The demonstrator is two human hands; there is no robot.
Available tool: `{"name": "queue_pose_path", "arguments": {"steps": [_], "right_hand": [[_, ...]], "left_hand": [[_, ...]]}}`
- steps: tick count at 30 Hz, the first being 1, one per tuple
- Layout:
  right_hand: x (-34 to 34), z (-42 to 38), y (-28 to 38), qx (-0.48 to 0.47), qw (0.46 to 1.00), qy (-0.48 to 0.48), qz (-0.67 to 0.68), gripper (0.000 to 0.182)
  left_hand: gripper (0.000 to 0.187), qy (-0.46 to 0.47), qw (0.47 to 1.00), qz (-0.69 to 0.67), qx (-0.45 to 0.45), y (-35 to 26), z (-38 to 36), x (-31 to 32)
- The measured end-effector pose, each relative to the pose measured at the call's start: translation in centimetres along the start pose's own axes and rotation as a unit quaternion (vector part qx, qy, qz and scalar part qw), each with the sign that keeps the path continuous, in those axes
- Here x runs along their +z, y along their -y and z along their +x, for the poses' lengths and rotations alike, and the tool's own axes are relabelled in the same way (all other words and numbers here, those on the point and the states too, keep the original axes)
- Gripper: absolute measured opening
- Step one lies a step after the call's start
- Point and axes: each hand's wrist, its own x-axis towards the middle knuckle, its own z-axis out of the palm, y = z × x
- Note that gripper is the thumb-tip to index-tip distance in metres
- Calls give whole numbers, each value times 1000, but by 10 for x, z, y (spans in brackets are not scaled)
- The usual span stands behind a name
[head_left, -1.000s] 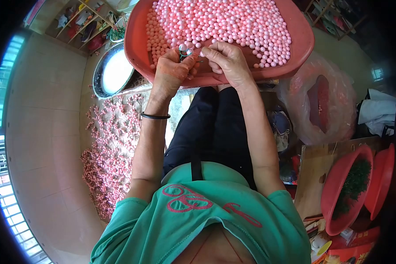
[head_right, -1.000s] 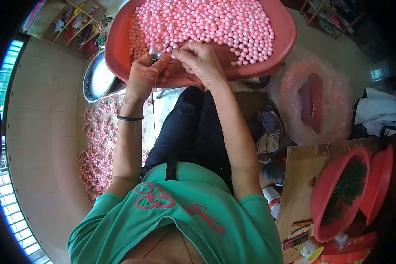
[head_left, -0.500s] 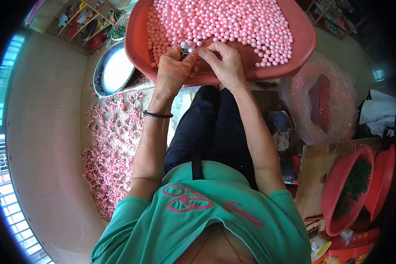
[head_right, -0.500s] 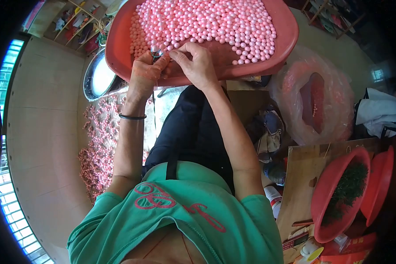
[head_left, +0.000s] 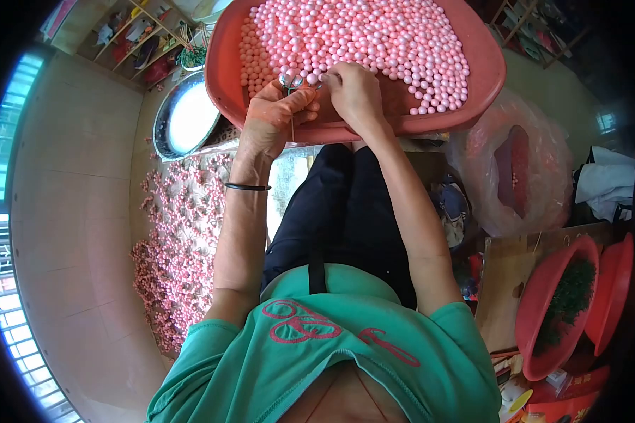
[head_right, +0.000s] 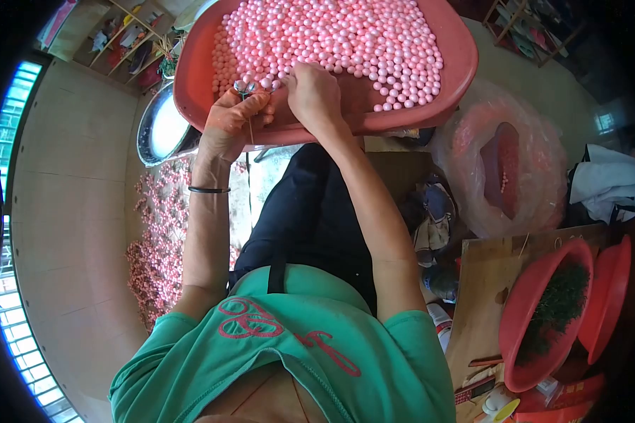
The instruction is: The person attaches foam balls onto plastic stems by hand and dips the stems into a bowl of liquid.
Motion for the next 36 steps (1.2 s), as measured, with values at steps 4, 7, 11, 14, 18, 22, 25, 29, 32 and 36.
{"name": "queue_pose_path", "arguments": {"steps": [4,7,11,14,18,22,25,29,32,36], "right_hand": [[8,7,9,-15,993,37,-112,10],[12,7,6,-23,992,31,-117,10],[2,1,4,-11,1000,-12,21,14],[-12,-11,2,76,965,-8,249,14],[-33,-18,12,207,834,47,510,15],[-34,-20,20,230,791,41,566,16],[-30,-24,22,219,806,61,546,16],[-31,-25,25,224,822,68,520,15],[-26,-27,25,223,807,59,543,16],[-21,-29,27,209,816,45,537,15]], "left_hand": [[17,-22,999,-23,-13,0,0,0],[15,-30,999,-36,-11,0,0,1],[15,-24,998,-54,-1,0,0,1],[15,-34,998,-47,8,1,-1,3],[15,-41,999,-34,8,1,-3,5],[17,-44,999,-18,8,2,-2,5],[18,-40,999,-18,16,4,-1,5],[19,-53,998,-13,17,7,1,3],[21,-59,998,-4,12,5,0,4],[21,-73,997,7,13,3,-2,7]]}}
